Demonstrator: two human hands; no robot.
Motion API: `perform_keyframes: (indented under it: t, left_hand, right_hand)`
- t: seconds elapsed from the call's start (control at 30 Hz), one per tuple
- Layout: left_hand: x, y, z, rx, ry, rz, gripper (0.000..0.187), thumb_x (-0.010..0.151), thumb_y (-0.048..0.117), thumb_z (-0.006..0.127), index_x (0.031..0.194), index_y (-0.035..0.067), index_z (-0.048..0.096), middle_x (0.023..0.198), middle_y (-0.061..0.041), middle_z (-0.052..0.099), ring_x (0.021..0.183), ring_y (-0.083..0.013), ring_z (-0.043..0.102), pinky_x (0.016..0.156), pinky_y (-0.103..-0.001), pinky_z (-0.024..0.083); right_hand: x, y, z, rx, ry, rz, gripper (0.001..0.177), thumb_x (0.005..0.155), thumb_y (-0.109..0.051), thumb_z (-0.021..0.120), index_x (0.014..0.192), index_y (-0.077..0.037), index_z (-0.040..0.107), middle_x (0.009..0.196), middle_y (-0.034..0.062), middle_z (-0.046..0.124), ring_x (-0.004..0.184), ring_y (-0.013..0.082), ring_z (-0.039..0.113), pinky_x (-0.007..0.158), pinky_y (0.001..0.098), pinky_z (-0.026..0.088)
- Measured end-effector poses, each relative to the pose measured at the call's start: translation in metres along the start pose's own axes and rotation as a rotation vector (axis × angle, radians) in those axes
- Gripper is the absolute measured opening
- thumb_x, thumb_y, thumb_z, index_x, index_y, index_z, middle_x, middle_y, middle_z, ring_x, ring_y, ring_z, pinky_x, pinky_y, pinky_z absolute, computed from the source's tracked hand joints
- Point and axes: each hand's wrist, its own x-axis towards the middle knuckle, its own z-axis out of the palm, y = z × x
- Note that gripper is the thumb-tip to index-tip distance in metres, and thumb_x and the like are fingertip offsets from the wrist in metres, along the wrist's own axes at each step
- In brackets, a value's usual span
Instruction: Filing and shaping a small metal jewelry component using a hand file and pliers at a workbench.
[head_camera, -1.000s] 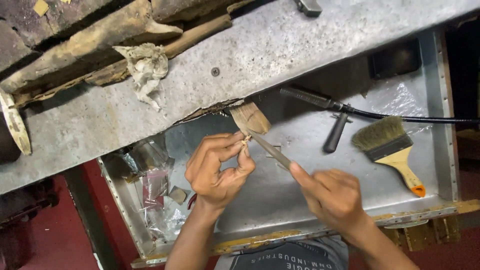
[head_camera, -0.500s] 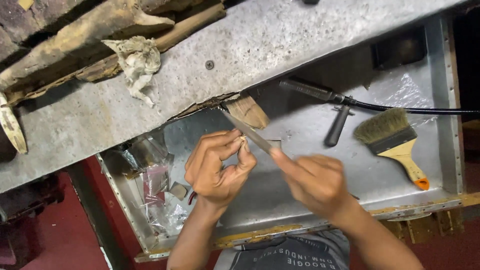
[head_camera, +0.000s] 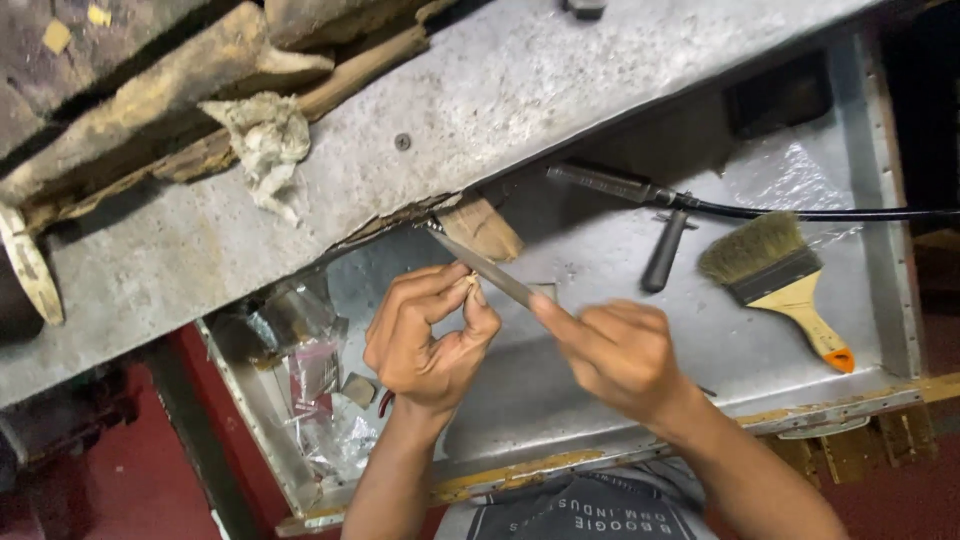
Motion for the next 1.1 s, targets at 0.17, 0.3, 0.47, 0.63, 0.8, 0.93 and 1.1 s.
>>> perform_keyframes:
  t: [0.17,0.3,0.47,0.63,0.8,0.93,1.1]
  left_hand:
    - [-0.005,0.000,0.000,0.007,0.005,-0.014,0.009,0.080,-0.008,0.076,0.073,-0.004,0.070,0.070,-0.016,0.072,0.062,-0.0322,0.075,0.057,-0.037,0.064]
    - [-0.006,-0.001,-0.001,0.026,-0.007,0.006,0.009,0.080,-0.007,0.076,0.075,-0.005,0.070,0.071,-0.017,0.071,0.062,-0.0329,0.075,0.057,-0.036,0.063]
    - [-0.001,0.001,0.003,0.034,0.008,0.002,0.009,0.082,-0.007,0.074,0.074,-0.004,0.070,0.072,-0.017,0.071,0.064,-0.0323,0.075,0.059,-0.036,0.063]
    - [-0.005,0.001,-0.004,0.043,-0.032,-0.007,0.009,0.080,-0.008,0.076,0.075,-0.005,0.070,0.072,-0.017,0.071,0.062,-0.0327,0.075,0.057,-0.036,0.063]
    - [0.003,0.004,-0.003,-0.002,-0.039,-0.066,0.009,0.081,-0.008,0.075,0.074,-0.004,0.070,0.072,-0.015,0.072,0.063,-0.0323,0.076,0.057,-0.037,0.064]
    - [-0.003,-0.001,-0.006,0.000,-0.054,-0.046,0.009,0.080,-0.008,0.076,0.075,-0.004,0.071,0.072,-0.016,0.072,0.063,-0.0325,0.075,0.058,-0.036,0.063]
    - [0.003,0.001,-0.004,-0.022,-0.037,-0.053,0.008,0.080,-0.009,0.075,0.075,-0.004,0.071,0.072,-0.016,0.072,0.064,-0.0331,0.076,0.058,-0.036,0.064]
  right_hand:
    - [-0.016,0.000,-0.003,0.033,-0.021,0.053,0.036,0.084,0.013,0.064,0.116,0.003,0.076,0.046,0.0023,0.052,0.034,0.0178,0.048,0.034,0.0279,0.039]
    - [0.014,-0.002,0.012,0.087,0.037,0.009,0.034,0.090,0.013,0.063,0.119,0.003,0.075,0.050,0.0028,0.053,0.039,0.0181,0.052,0.037,0.0271,0.043]
    - [-0.030,0.006,-0.008,0.018,-0.009,0.048,0.038,0.083,0.013,0.064,0.117,0.002,0.076,0.046,0.0029,0.054,0.034,0.0188,0.049,0.034,0.0278,0.040]
    - [0.003,-0.003,0.006,0.077,0.012,0.037,0.034,0.088,0.013,0.063,0.117,0.003,0.075,0.050,0.0040,0.053,0.039,0.0200,0.053,0.038,0.0289,0.044]
    - [-0.030,-0.003,-0.027,-0.042,-0.085,0.063,0.040,0.083,0.012,0.061,0.119,0.001,0.075,0.044,0.0023,0.049,0.033,0.0184,0.047,0.034,0.0266,0.039]
    - [0.008,-0.006,-0.002,0.033,-0.032,0.019,0.039,0.082,0.016,0.063,0.117,0.004,0.076,0.047,0.0034,0.055,0.036,0.0173,0.049,0.036,0.0264,0.042]
    - [-0.019,-0.002,-0.024,-0.050,-0.056,0.027,0.038,0.082,0.014,0.064,0.114,0.001,0.077,0.044,0.0023,0.052,0.031,0.0179,0.046,0.033,0.0266,0.039]
